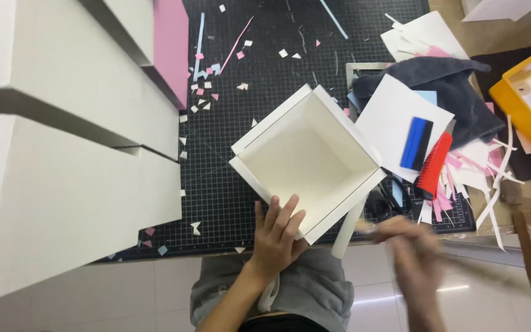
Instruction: The person uses a bone folder to crease and smooth the edges of a white paper box, then trims a small piece of paper with scissors and continues to crease the box edges. The person repeats this process on another white box.
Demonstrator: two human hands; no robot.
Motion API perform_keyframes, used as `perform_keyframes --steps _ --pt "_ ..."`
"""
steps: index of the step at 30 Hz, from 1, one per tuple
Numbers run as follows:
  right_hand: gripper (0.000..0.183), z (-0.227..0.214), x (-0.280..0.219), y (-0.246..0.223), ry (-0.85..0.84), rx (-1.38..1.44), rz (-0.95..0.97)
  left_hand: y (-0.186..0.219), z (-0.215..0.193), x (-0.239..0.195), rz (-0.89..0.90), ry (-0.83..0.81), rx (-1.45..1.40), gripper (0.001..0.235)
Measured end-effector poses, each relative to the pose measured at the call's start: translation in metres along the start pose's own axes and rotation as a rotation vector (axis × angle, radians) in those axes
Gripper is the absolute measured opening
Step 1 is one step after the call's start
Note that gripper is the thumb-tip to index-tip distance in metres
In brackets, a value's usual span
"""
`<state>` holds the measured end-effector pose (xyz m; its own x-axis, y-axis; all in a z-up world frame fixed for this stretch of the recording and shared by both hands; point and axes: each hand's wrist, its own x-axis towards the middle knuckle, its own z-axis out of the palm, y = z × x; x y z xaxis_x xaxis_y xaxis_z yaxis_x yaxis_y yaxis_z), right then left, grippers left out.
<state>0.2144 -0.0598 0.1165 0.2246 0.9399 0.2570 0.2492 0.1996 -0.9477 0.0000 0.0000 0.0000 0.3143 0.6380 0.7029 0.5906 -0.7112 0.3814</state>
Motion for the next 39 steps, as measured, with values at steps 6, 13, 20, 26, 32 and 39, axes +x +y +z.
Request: perform_keyframes --steps 6,13,20,26,32,39 --pt "0.012 0.054 0.006 -0.02 -0.317 -0.371 -0.548 -0.001 0.005 0.001 -0.009 0.076 0.029 0.048" --pt "0.008 0.042 0.018 -0.013 -0.322 -0.383 -0.475 -0.001 0.012 0.0 -0.009 0.14 0.037 0.04" --pt "0.01 0.009 0.039 0.006 -0.166 -0.384 -0.377 0.002 0.018 0.003 -0.016 0.165 0.038 0.047" --pt "0.009 -0.009 0.049 0.022 -0.051 -0.359 -0.218 0.009 0.016 0.002 -0.07 0.141 0.046 0.046" --pt "0.014 -0.02 0.056 0.05 0.06 -0.23 -0.128 0.012 0.02 0.0 -0.085 0.137 0.051 0.049" --pt "0.012 -0.018 0.068 0.032 0.101 -0.154 -0.054 0.013 0.02 0.003 -0.08 0.138 0.072 0.053"
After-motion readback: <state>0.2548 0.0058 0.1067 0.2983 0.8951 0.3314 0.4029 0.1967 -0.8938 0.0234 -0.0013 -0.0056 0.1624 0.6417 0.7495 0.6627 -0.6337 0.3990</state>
